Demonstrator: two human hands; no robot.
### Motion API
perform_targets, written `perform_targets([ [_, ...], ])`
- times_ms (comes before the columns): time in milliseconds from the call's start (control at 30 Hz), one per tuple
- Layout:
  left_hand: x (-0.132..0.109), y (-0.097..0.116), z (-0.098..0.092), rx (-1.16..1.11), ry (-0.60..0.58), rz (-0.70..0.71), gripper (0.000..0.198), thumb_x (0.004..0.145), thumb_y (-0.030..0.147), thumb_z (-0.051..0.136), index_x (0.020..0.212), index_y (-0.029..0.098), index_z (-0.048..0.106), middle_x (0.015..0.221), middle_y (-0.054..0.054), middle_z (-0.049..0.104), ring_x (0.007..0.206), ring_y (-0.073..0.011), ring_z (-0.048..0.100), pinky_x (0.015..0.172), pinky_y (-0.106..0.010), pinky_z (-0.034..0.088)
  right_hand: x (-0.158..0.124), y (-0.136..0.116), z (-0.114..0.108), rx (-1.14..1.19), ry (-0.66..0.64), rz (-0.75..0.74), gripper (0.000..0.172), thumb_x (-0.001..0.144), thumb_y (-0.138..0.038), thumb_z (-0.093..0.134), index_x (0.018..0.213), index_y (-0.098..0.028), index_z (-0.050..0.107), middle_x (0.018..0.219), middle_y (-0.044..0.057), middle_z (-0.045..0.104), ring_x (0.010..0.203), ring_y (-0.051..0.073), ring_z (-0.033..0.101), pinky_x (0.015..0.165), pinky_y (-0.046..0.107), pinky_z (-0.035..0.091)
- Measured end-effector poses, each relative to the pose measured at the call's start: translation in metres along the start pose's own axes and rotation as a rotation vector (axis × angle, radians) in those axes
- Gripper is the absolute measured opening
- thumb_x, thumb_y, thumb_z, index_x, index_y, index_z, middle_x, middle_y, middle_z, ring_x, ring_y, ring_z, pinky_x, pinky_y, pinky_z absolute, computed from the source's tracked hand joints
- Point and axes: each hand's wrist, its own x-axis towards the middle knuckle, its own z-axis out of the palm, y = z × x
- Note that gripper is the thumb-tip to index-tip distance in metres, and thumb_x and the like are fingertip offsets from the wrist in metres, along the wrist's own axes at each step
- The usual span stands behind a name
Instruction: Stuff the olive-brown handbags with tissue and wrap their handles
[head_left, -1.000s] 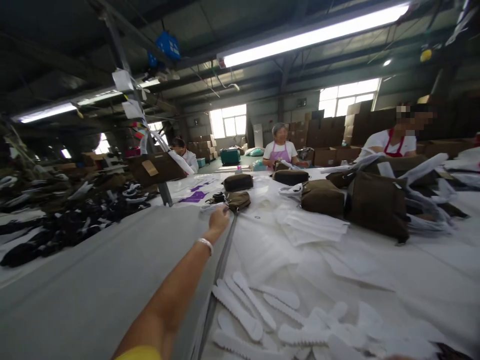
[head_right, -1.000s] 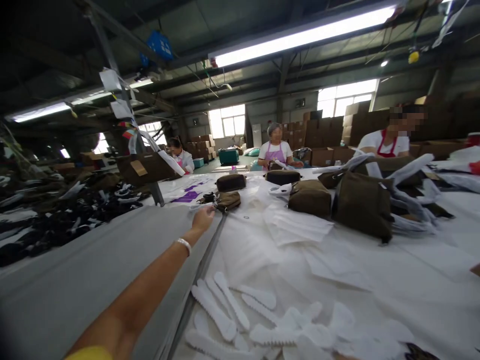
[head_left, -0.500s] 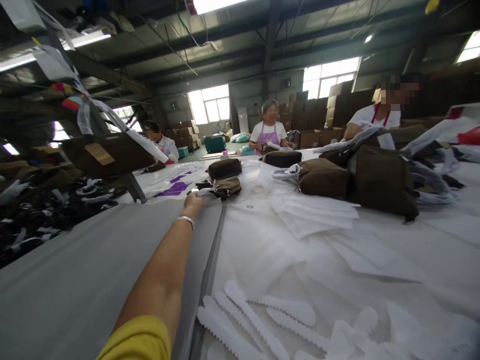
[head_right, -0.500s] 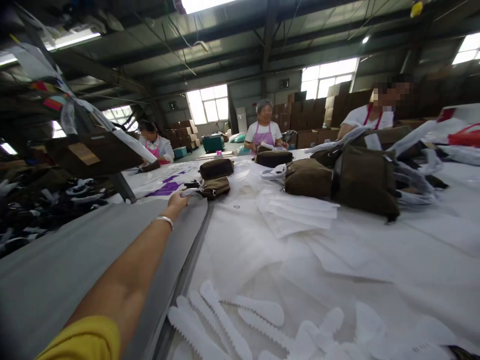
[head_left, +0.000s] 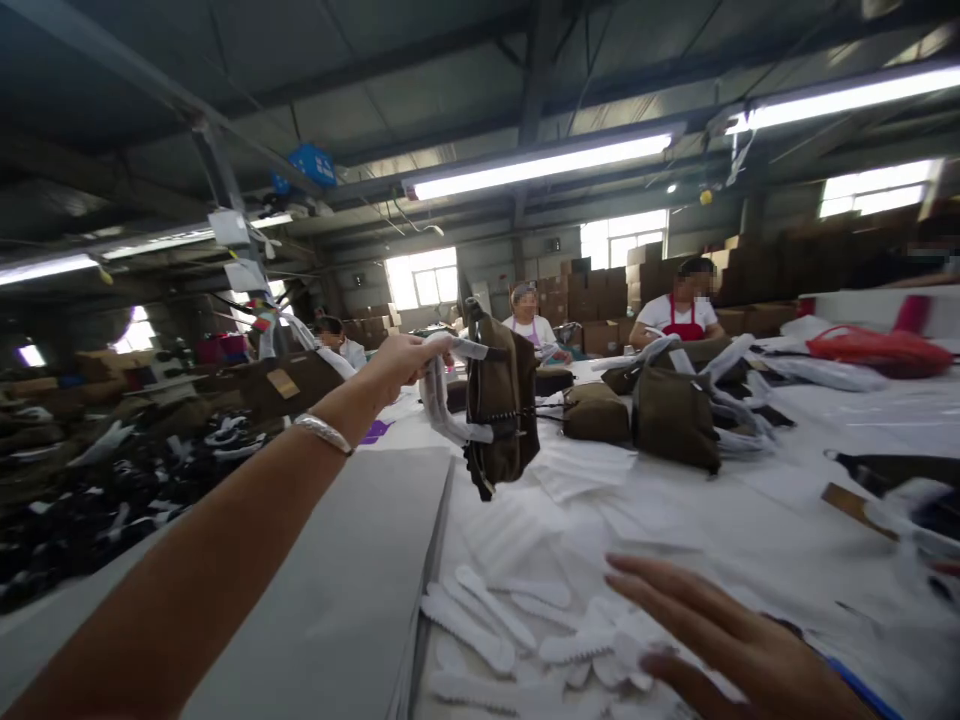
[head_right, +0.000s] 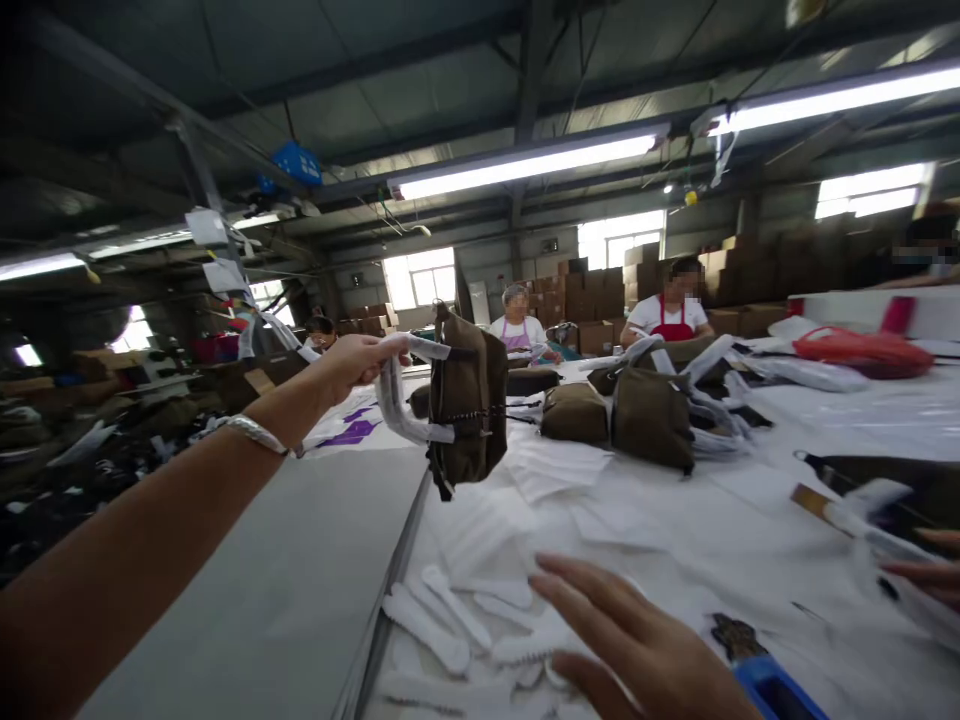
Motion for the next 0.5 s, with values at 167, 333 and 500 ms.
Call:
perform_targets([
  [167,-0.1,0.064,0.021,0.04,-0.26,-0.008,0.041,0.076,0.053,0.075,0.069,0.012,0.077,0.052,0.0,0.051,0.043,-0.0059,0.024,0.043,-0.025,0.013,0.035,-0.044,-0.025,-0.016,0.232,0.103,0.041,0.099,-0.016,0.051,0.139,-0.02,0.052,0.146,0.014,0.053,0.136,0.025,0.05,0.107,0.042,0.053],
  [333,-0.198,0.086,0.053,0.073,-0.491,-0.076,0.043,0.068,0.055,0.082,0.063,0.013,0.076,0.05,0.002,0.046,0.046,-0.0072,0.03,0.043,-0.023,0.018,-0.013,-0.095,-0.035,-0.032,0.064,-0.064,0.051,0.096,-0.002,0.044,0.143,-0.02,0.05,0.148,0.009,0.053,0.139,0.027,0.046,0.106,0.048,0.053],
  [500,-0.255,0.088,0.072,-0.074,-0.597,-0.201,0.04,0.067,0.048,0.086,0.063,0.01,0.074,0.046,0.003,0.046,0.041,-0.0048,0.028,0.04,-0.022,0.014,-0.05,-0.128,-0.052,0.02,-0.085,-0.05,0.043,0.098,-0.01,0.046,0.139,-0.02,0.056,0.145,0.007,0.057,0.136,0.03,0.049,0.106,0.052,0.052],
])
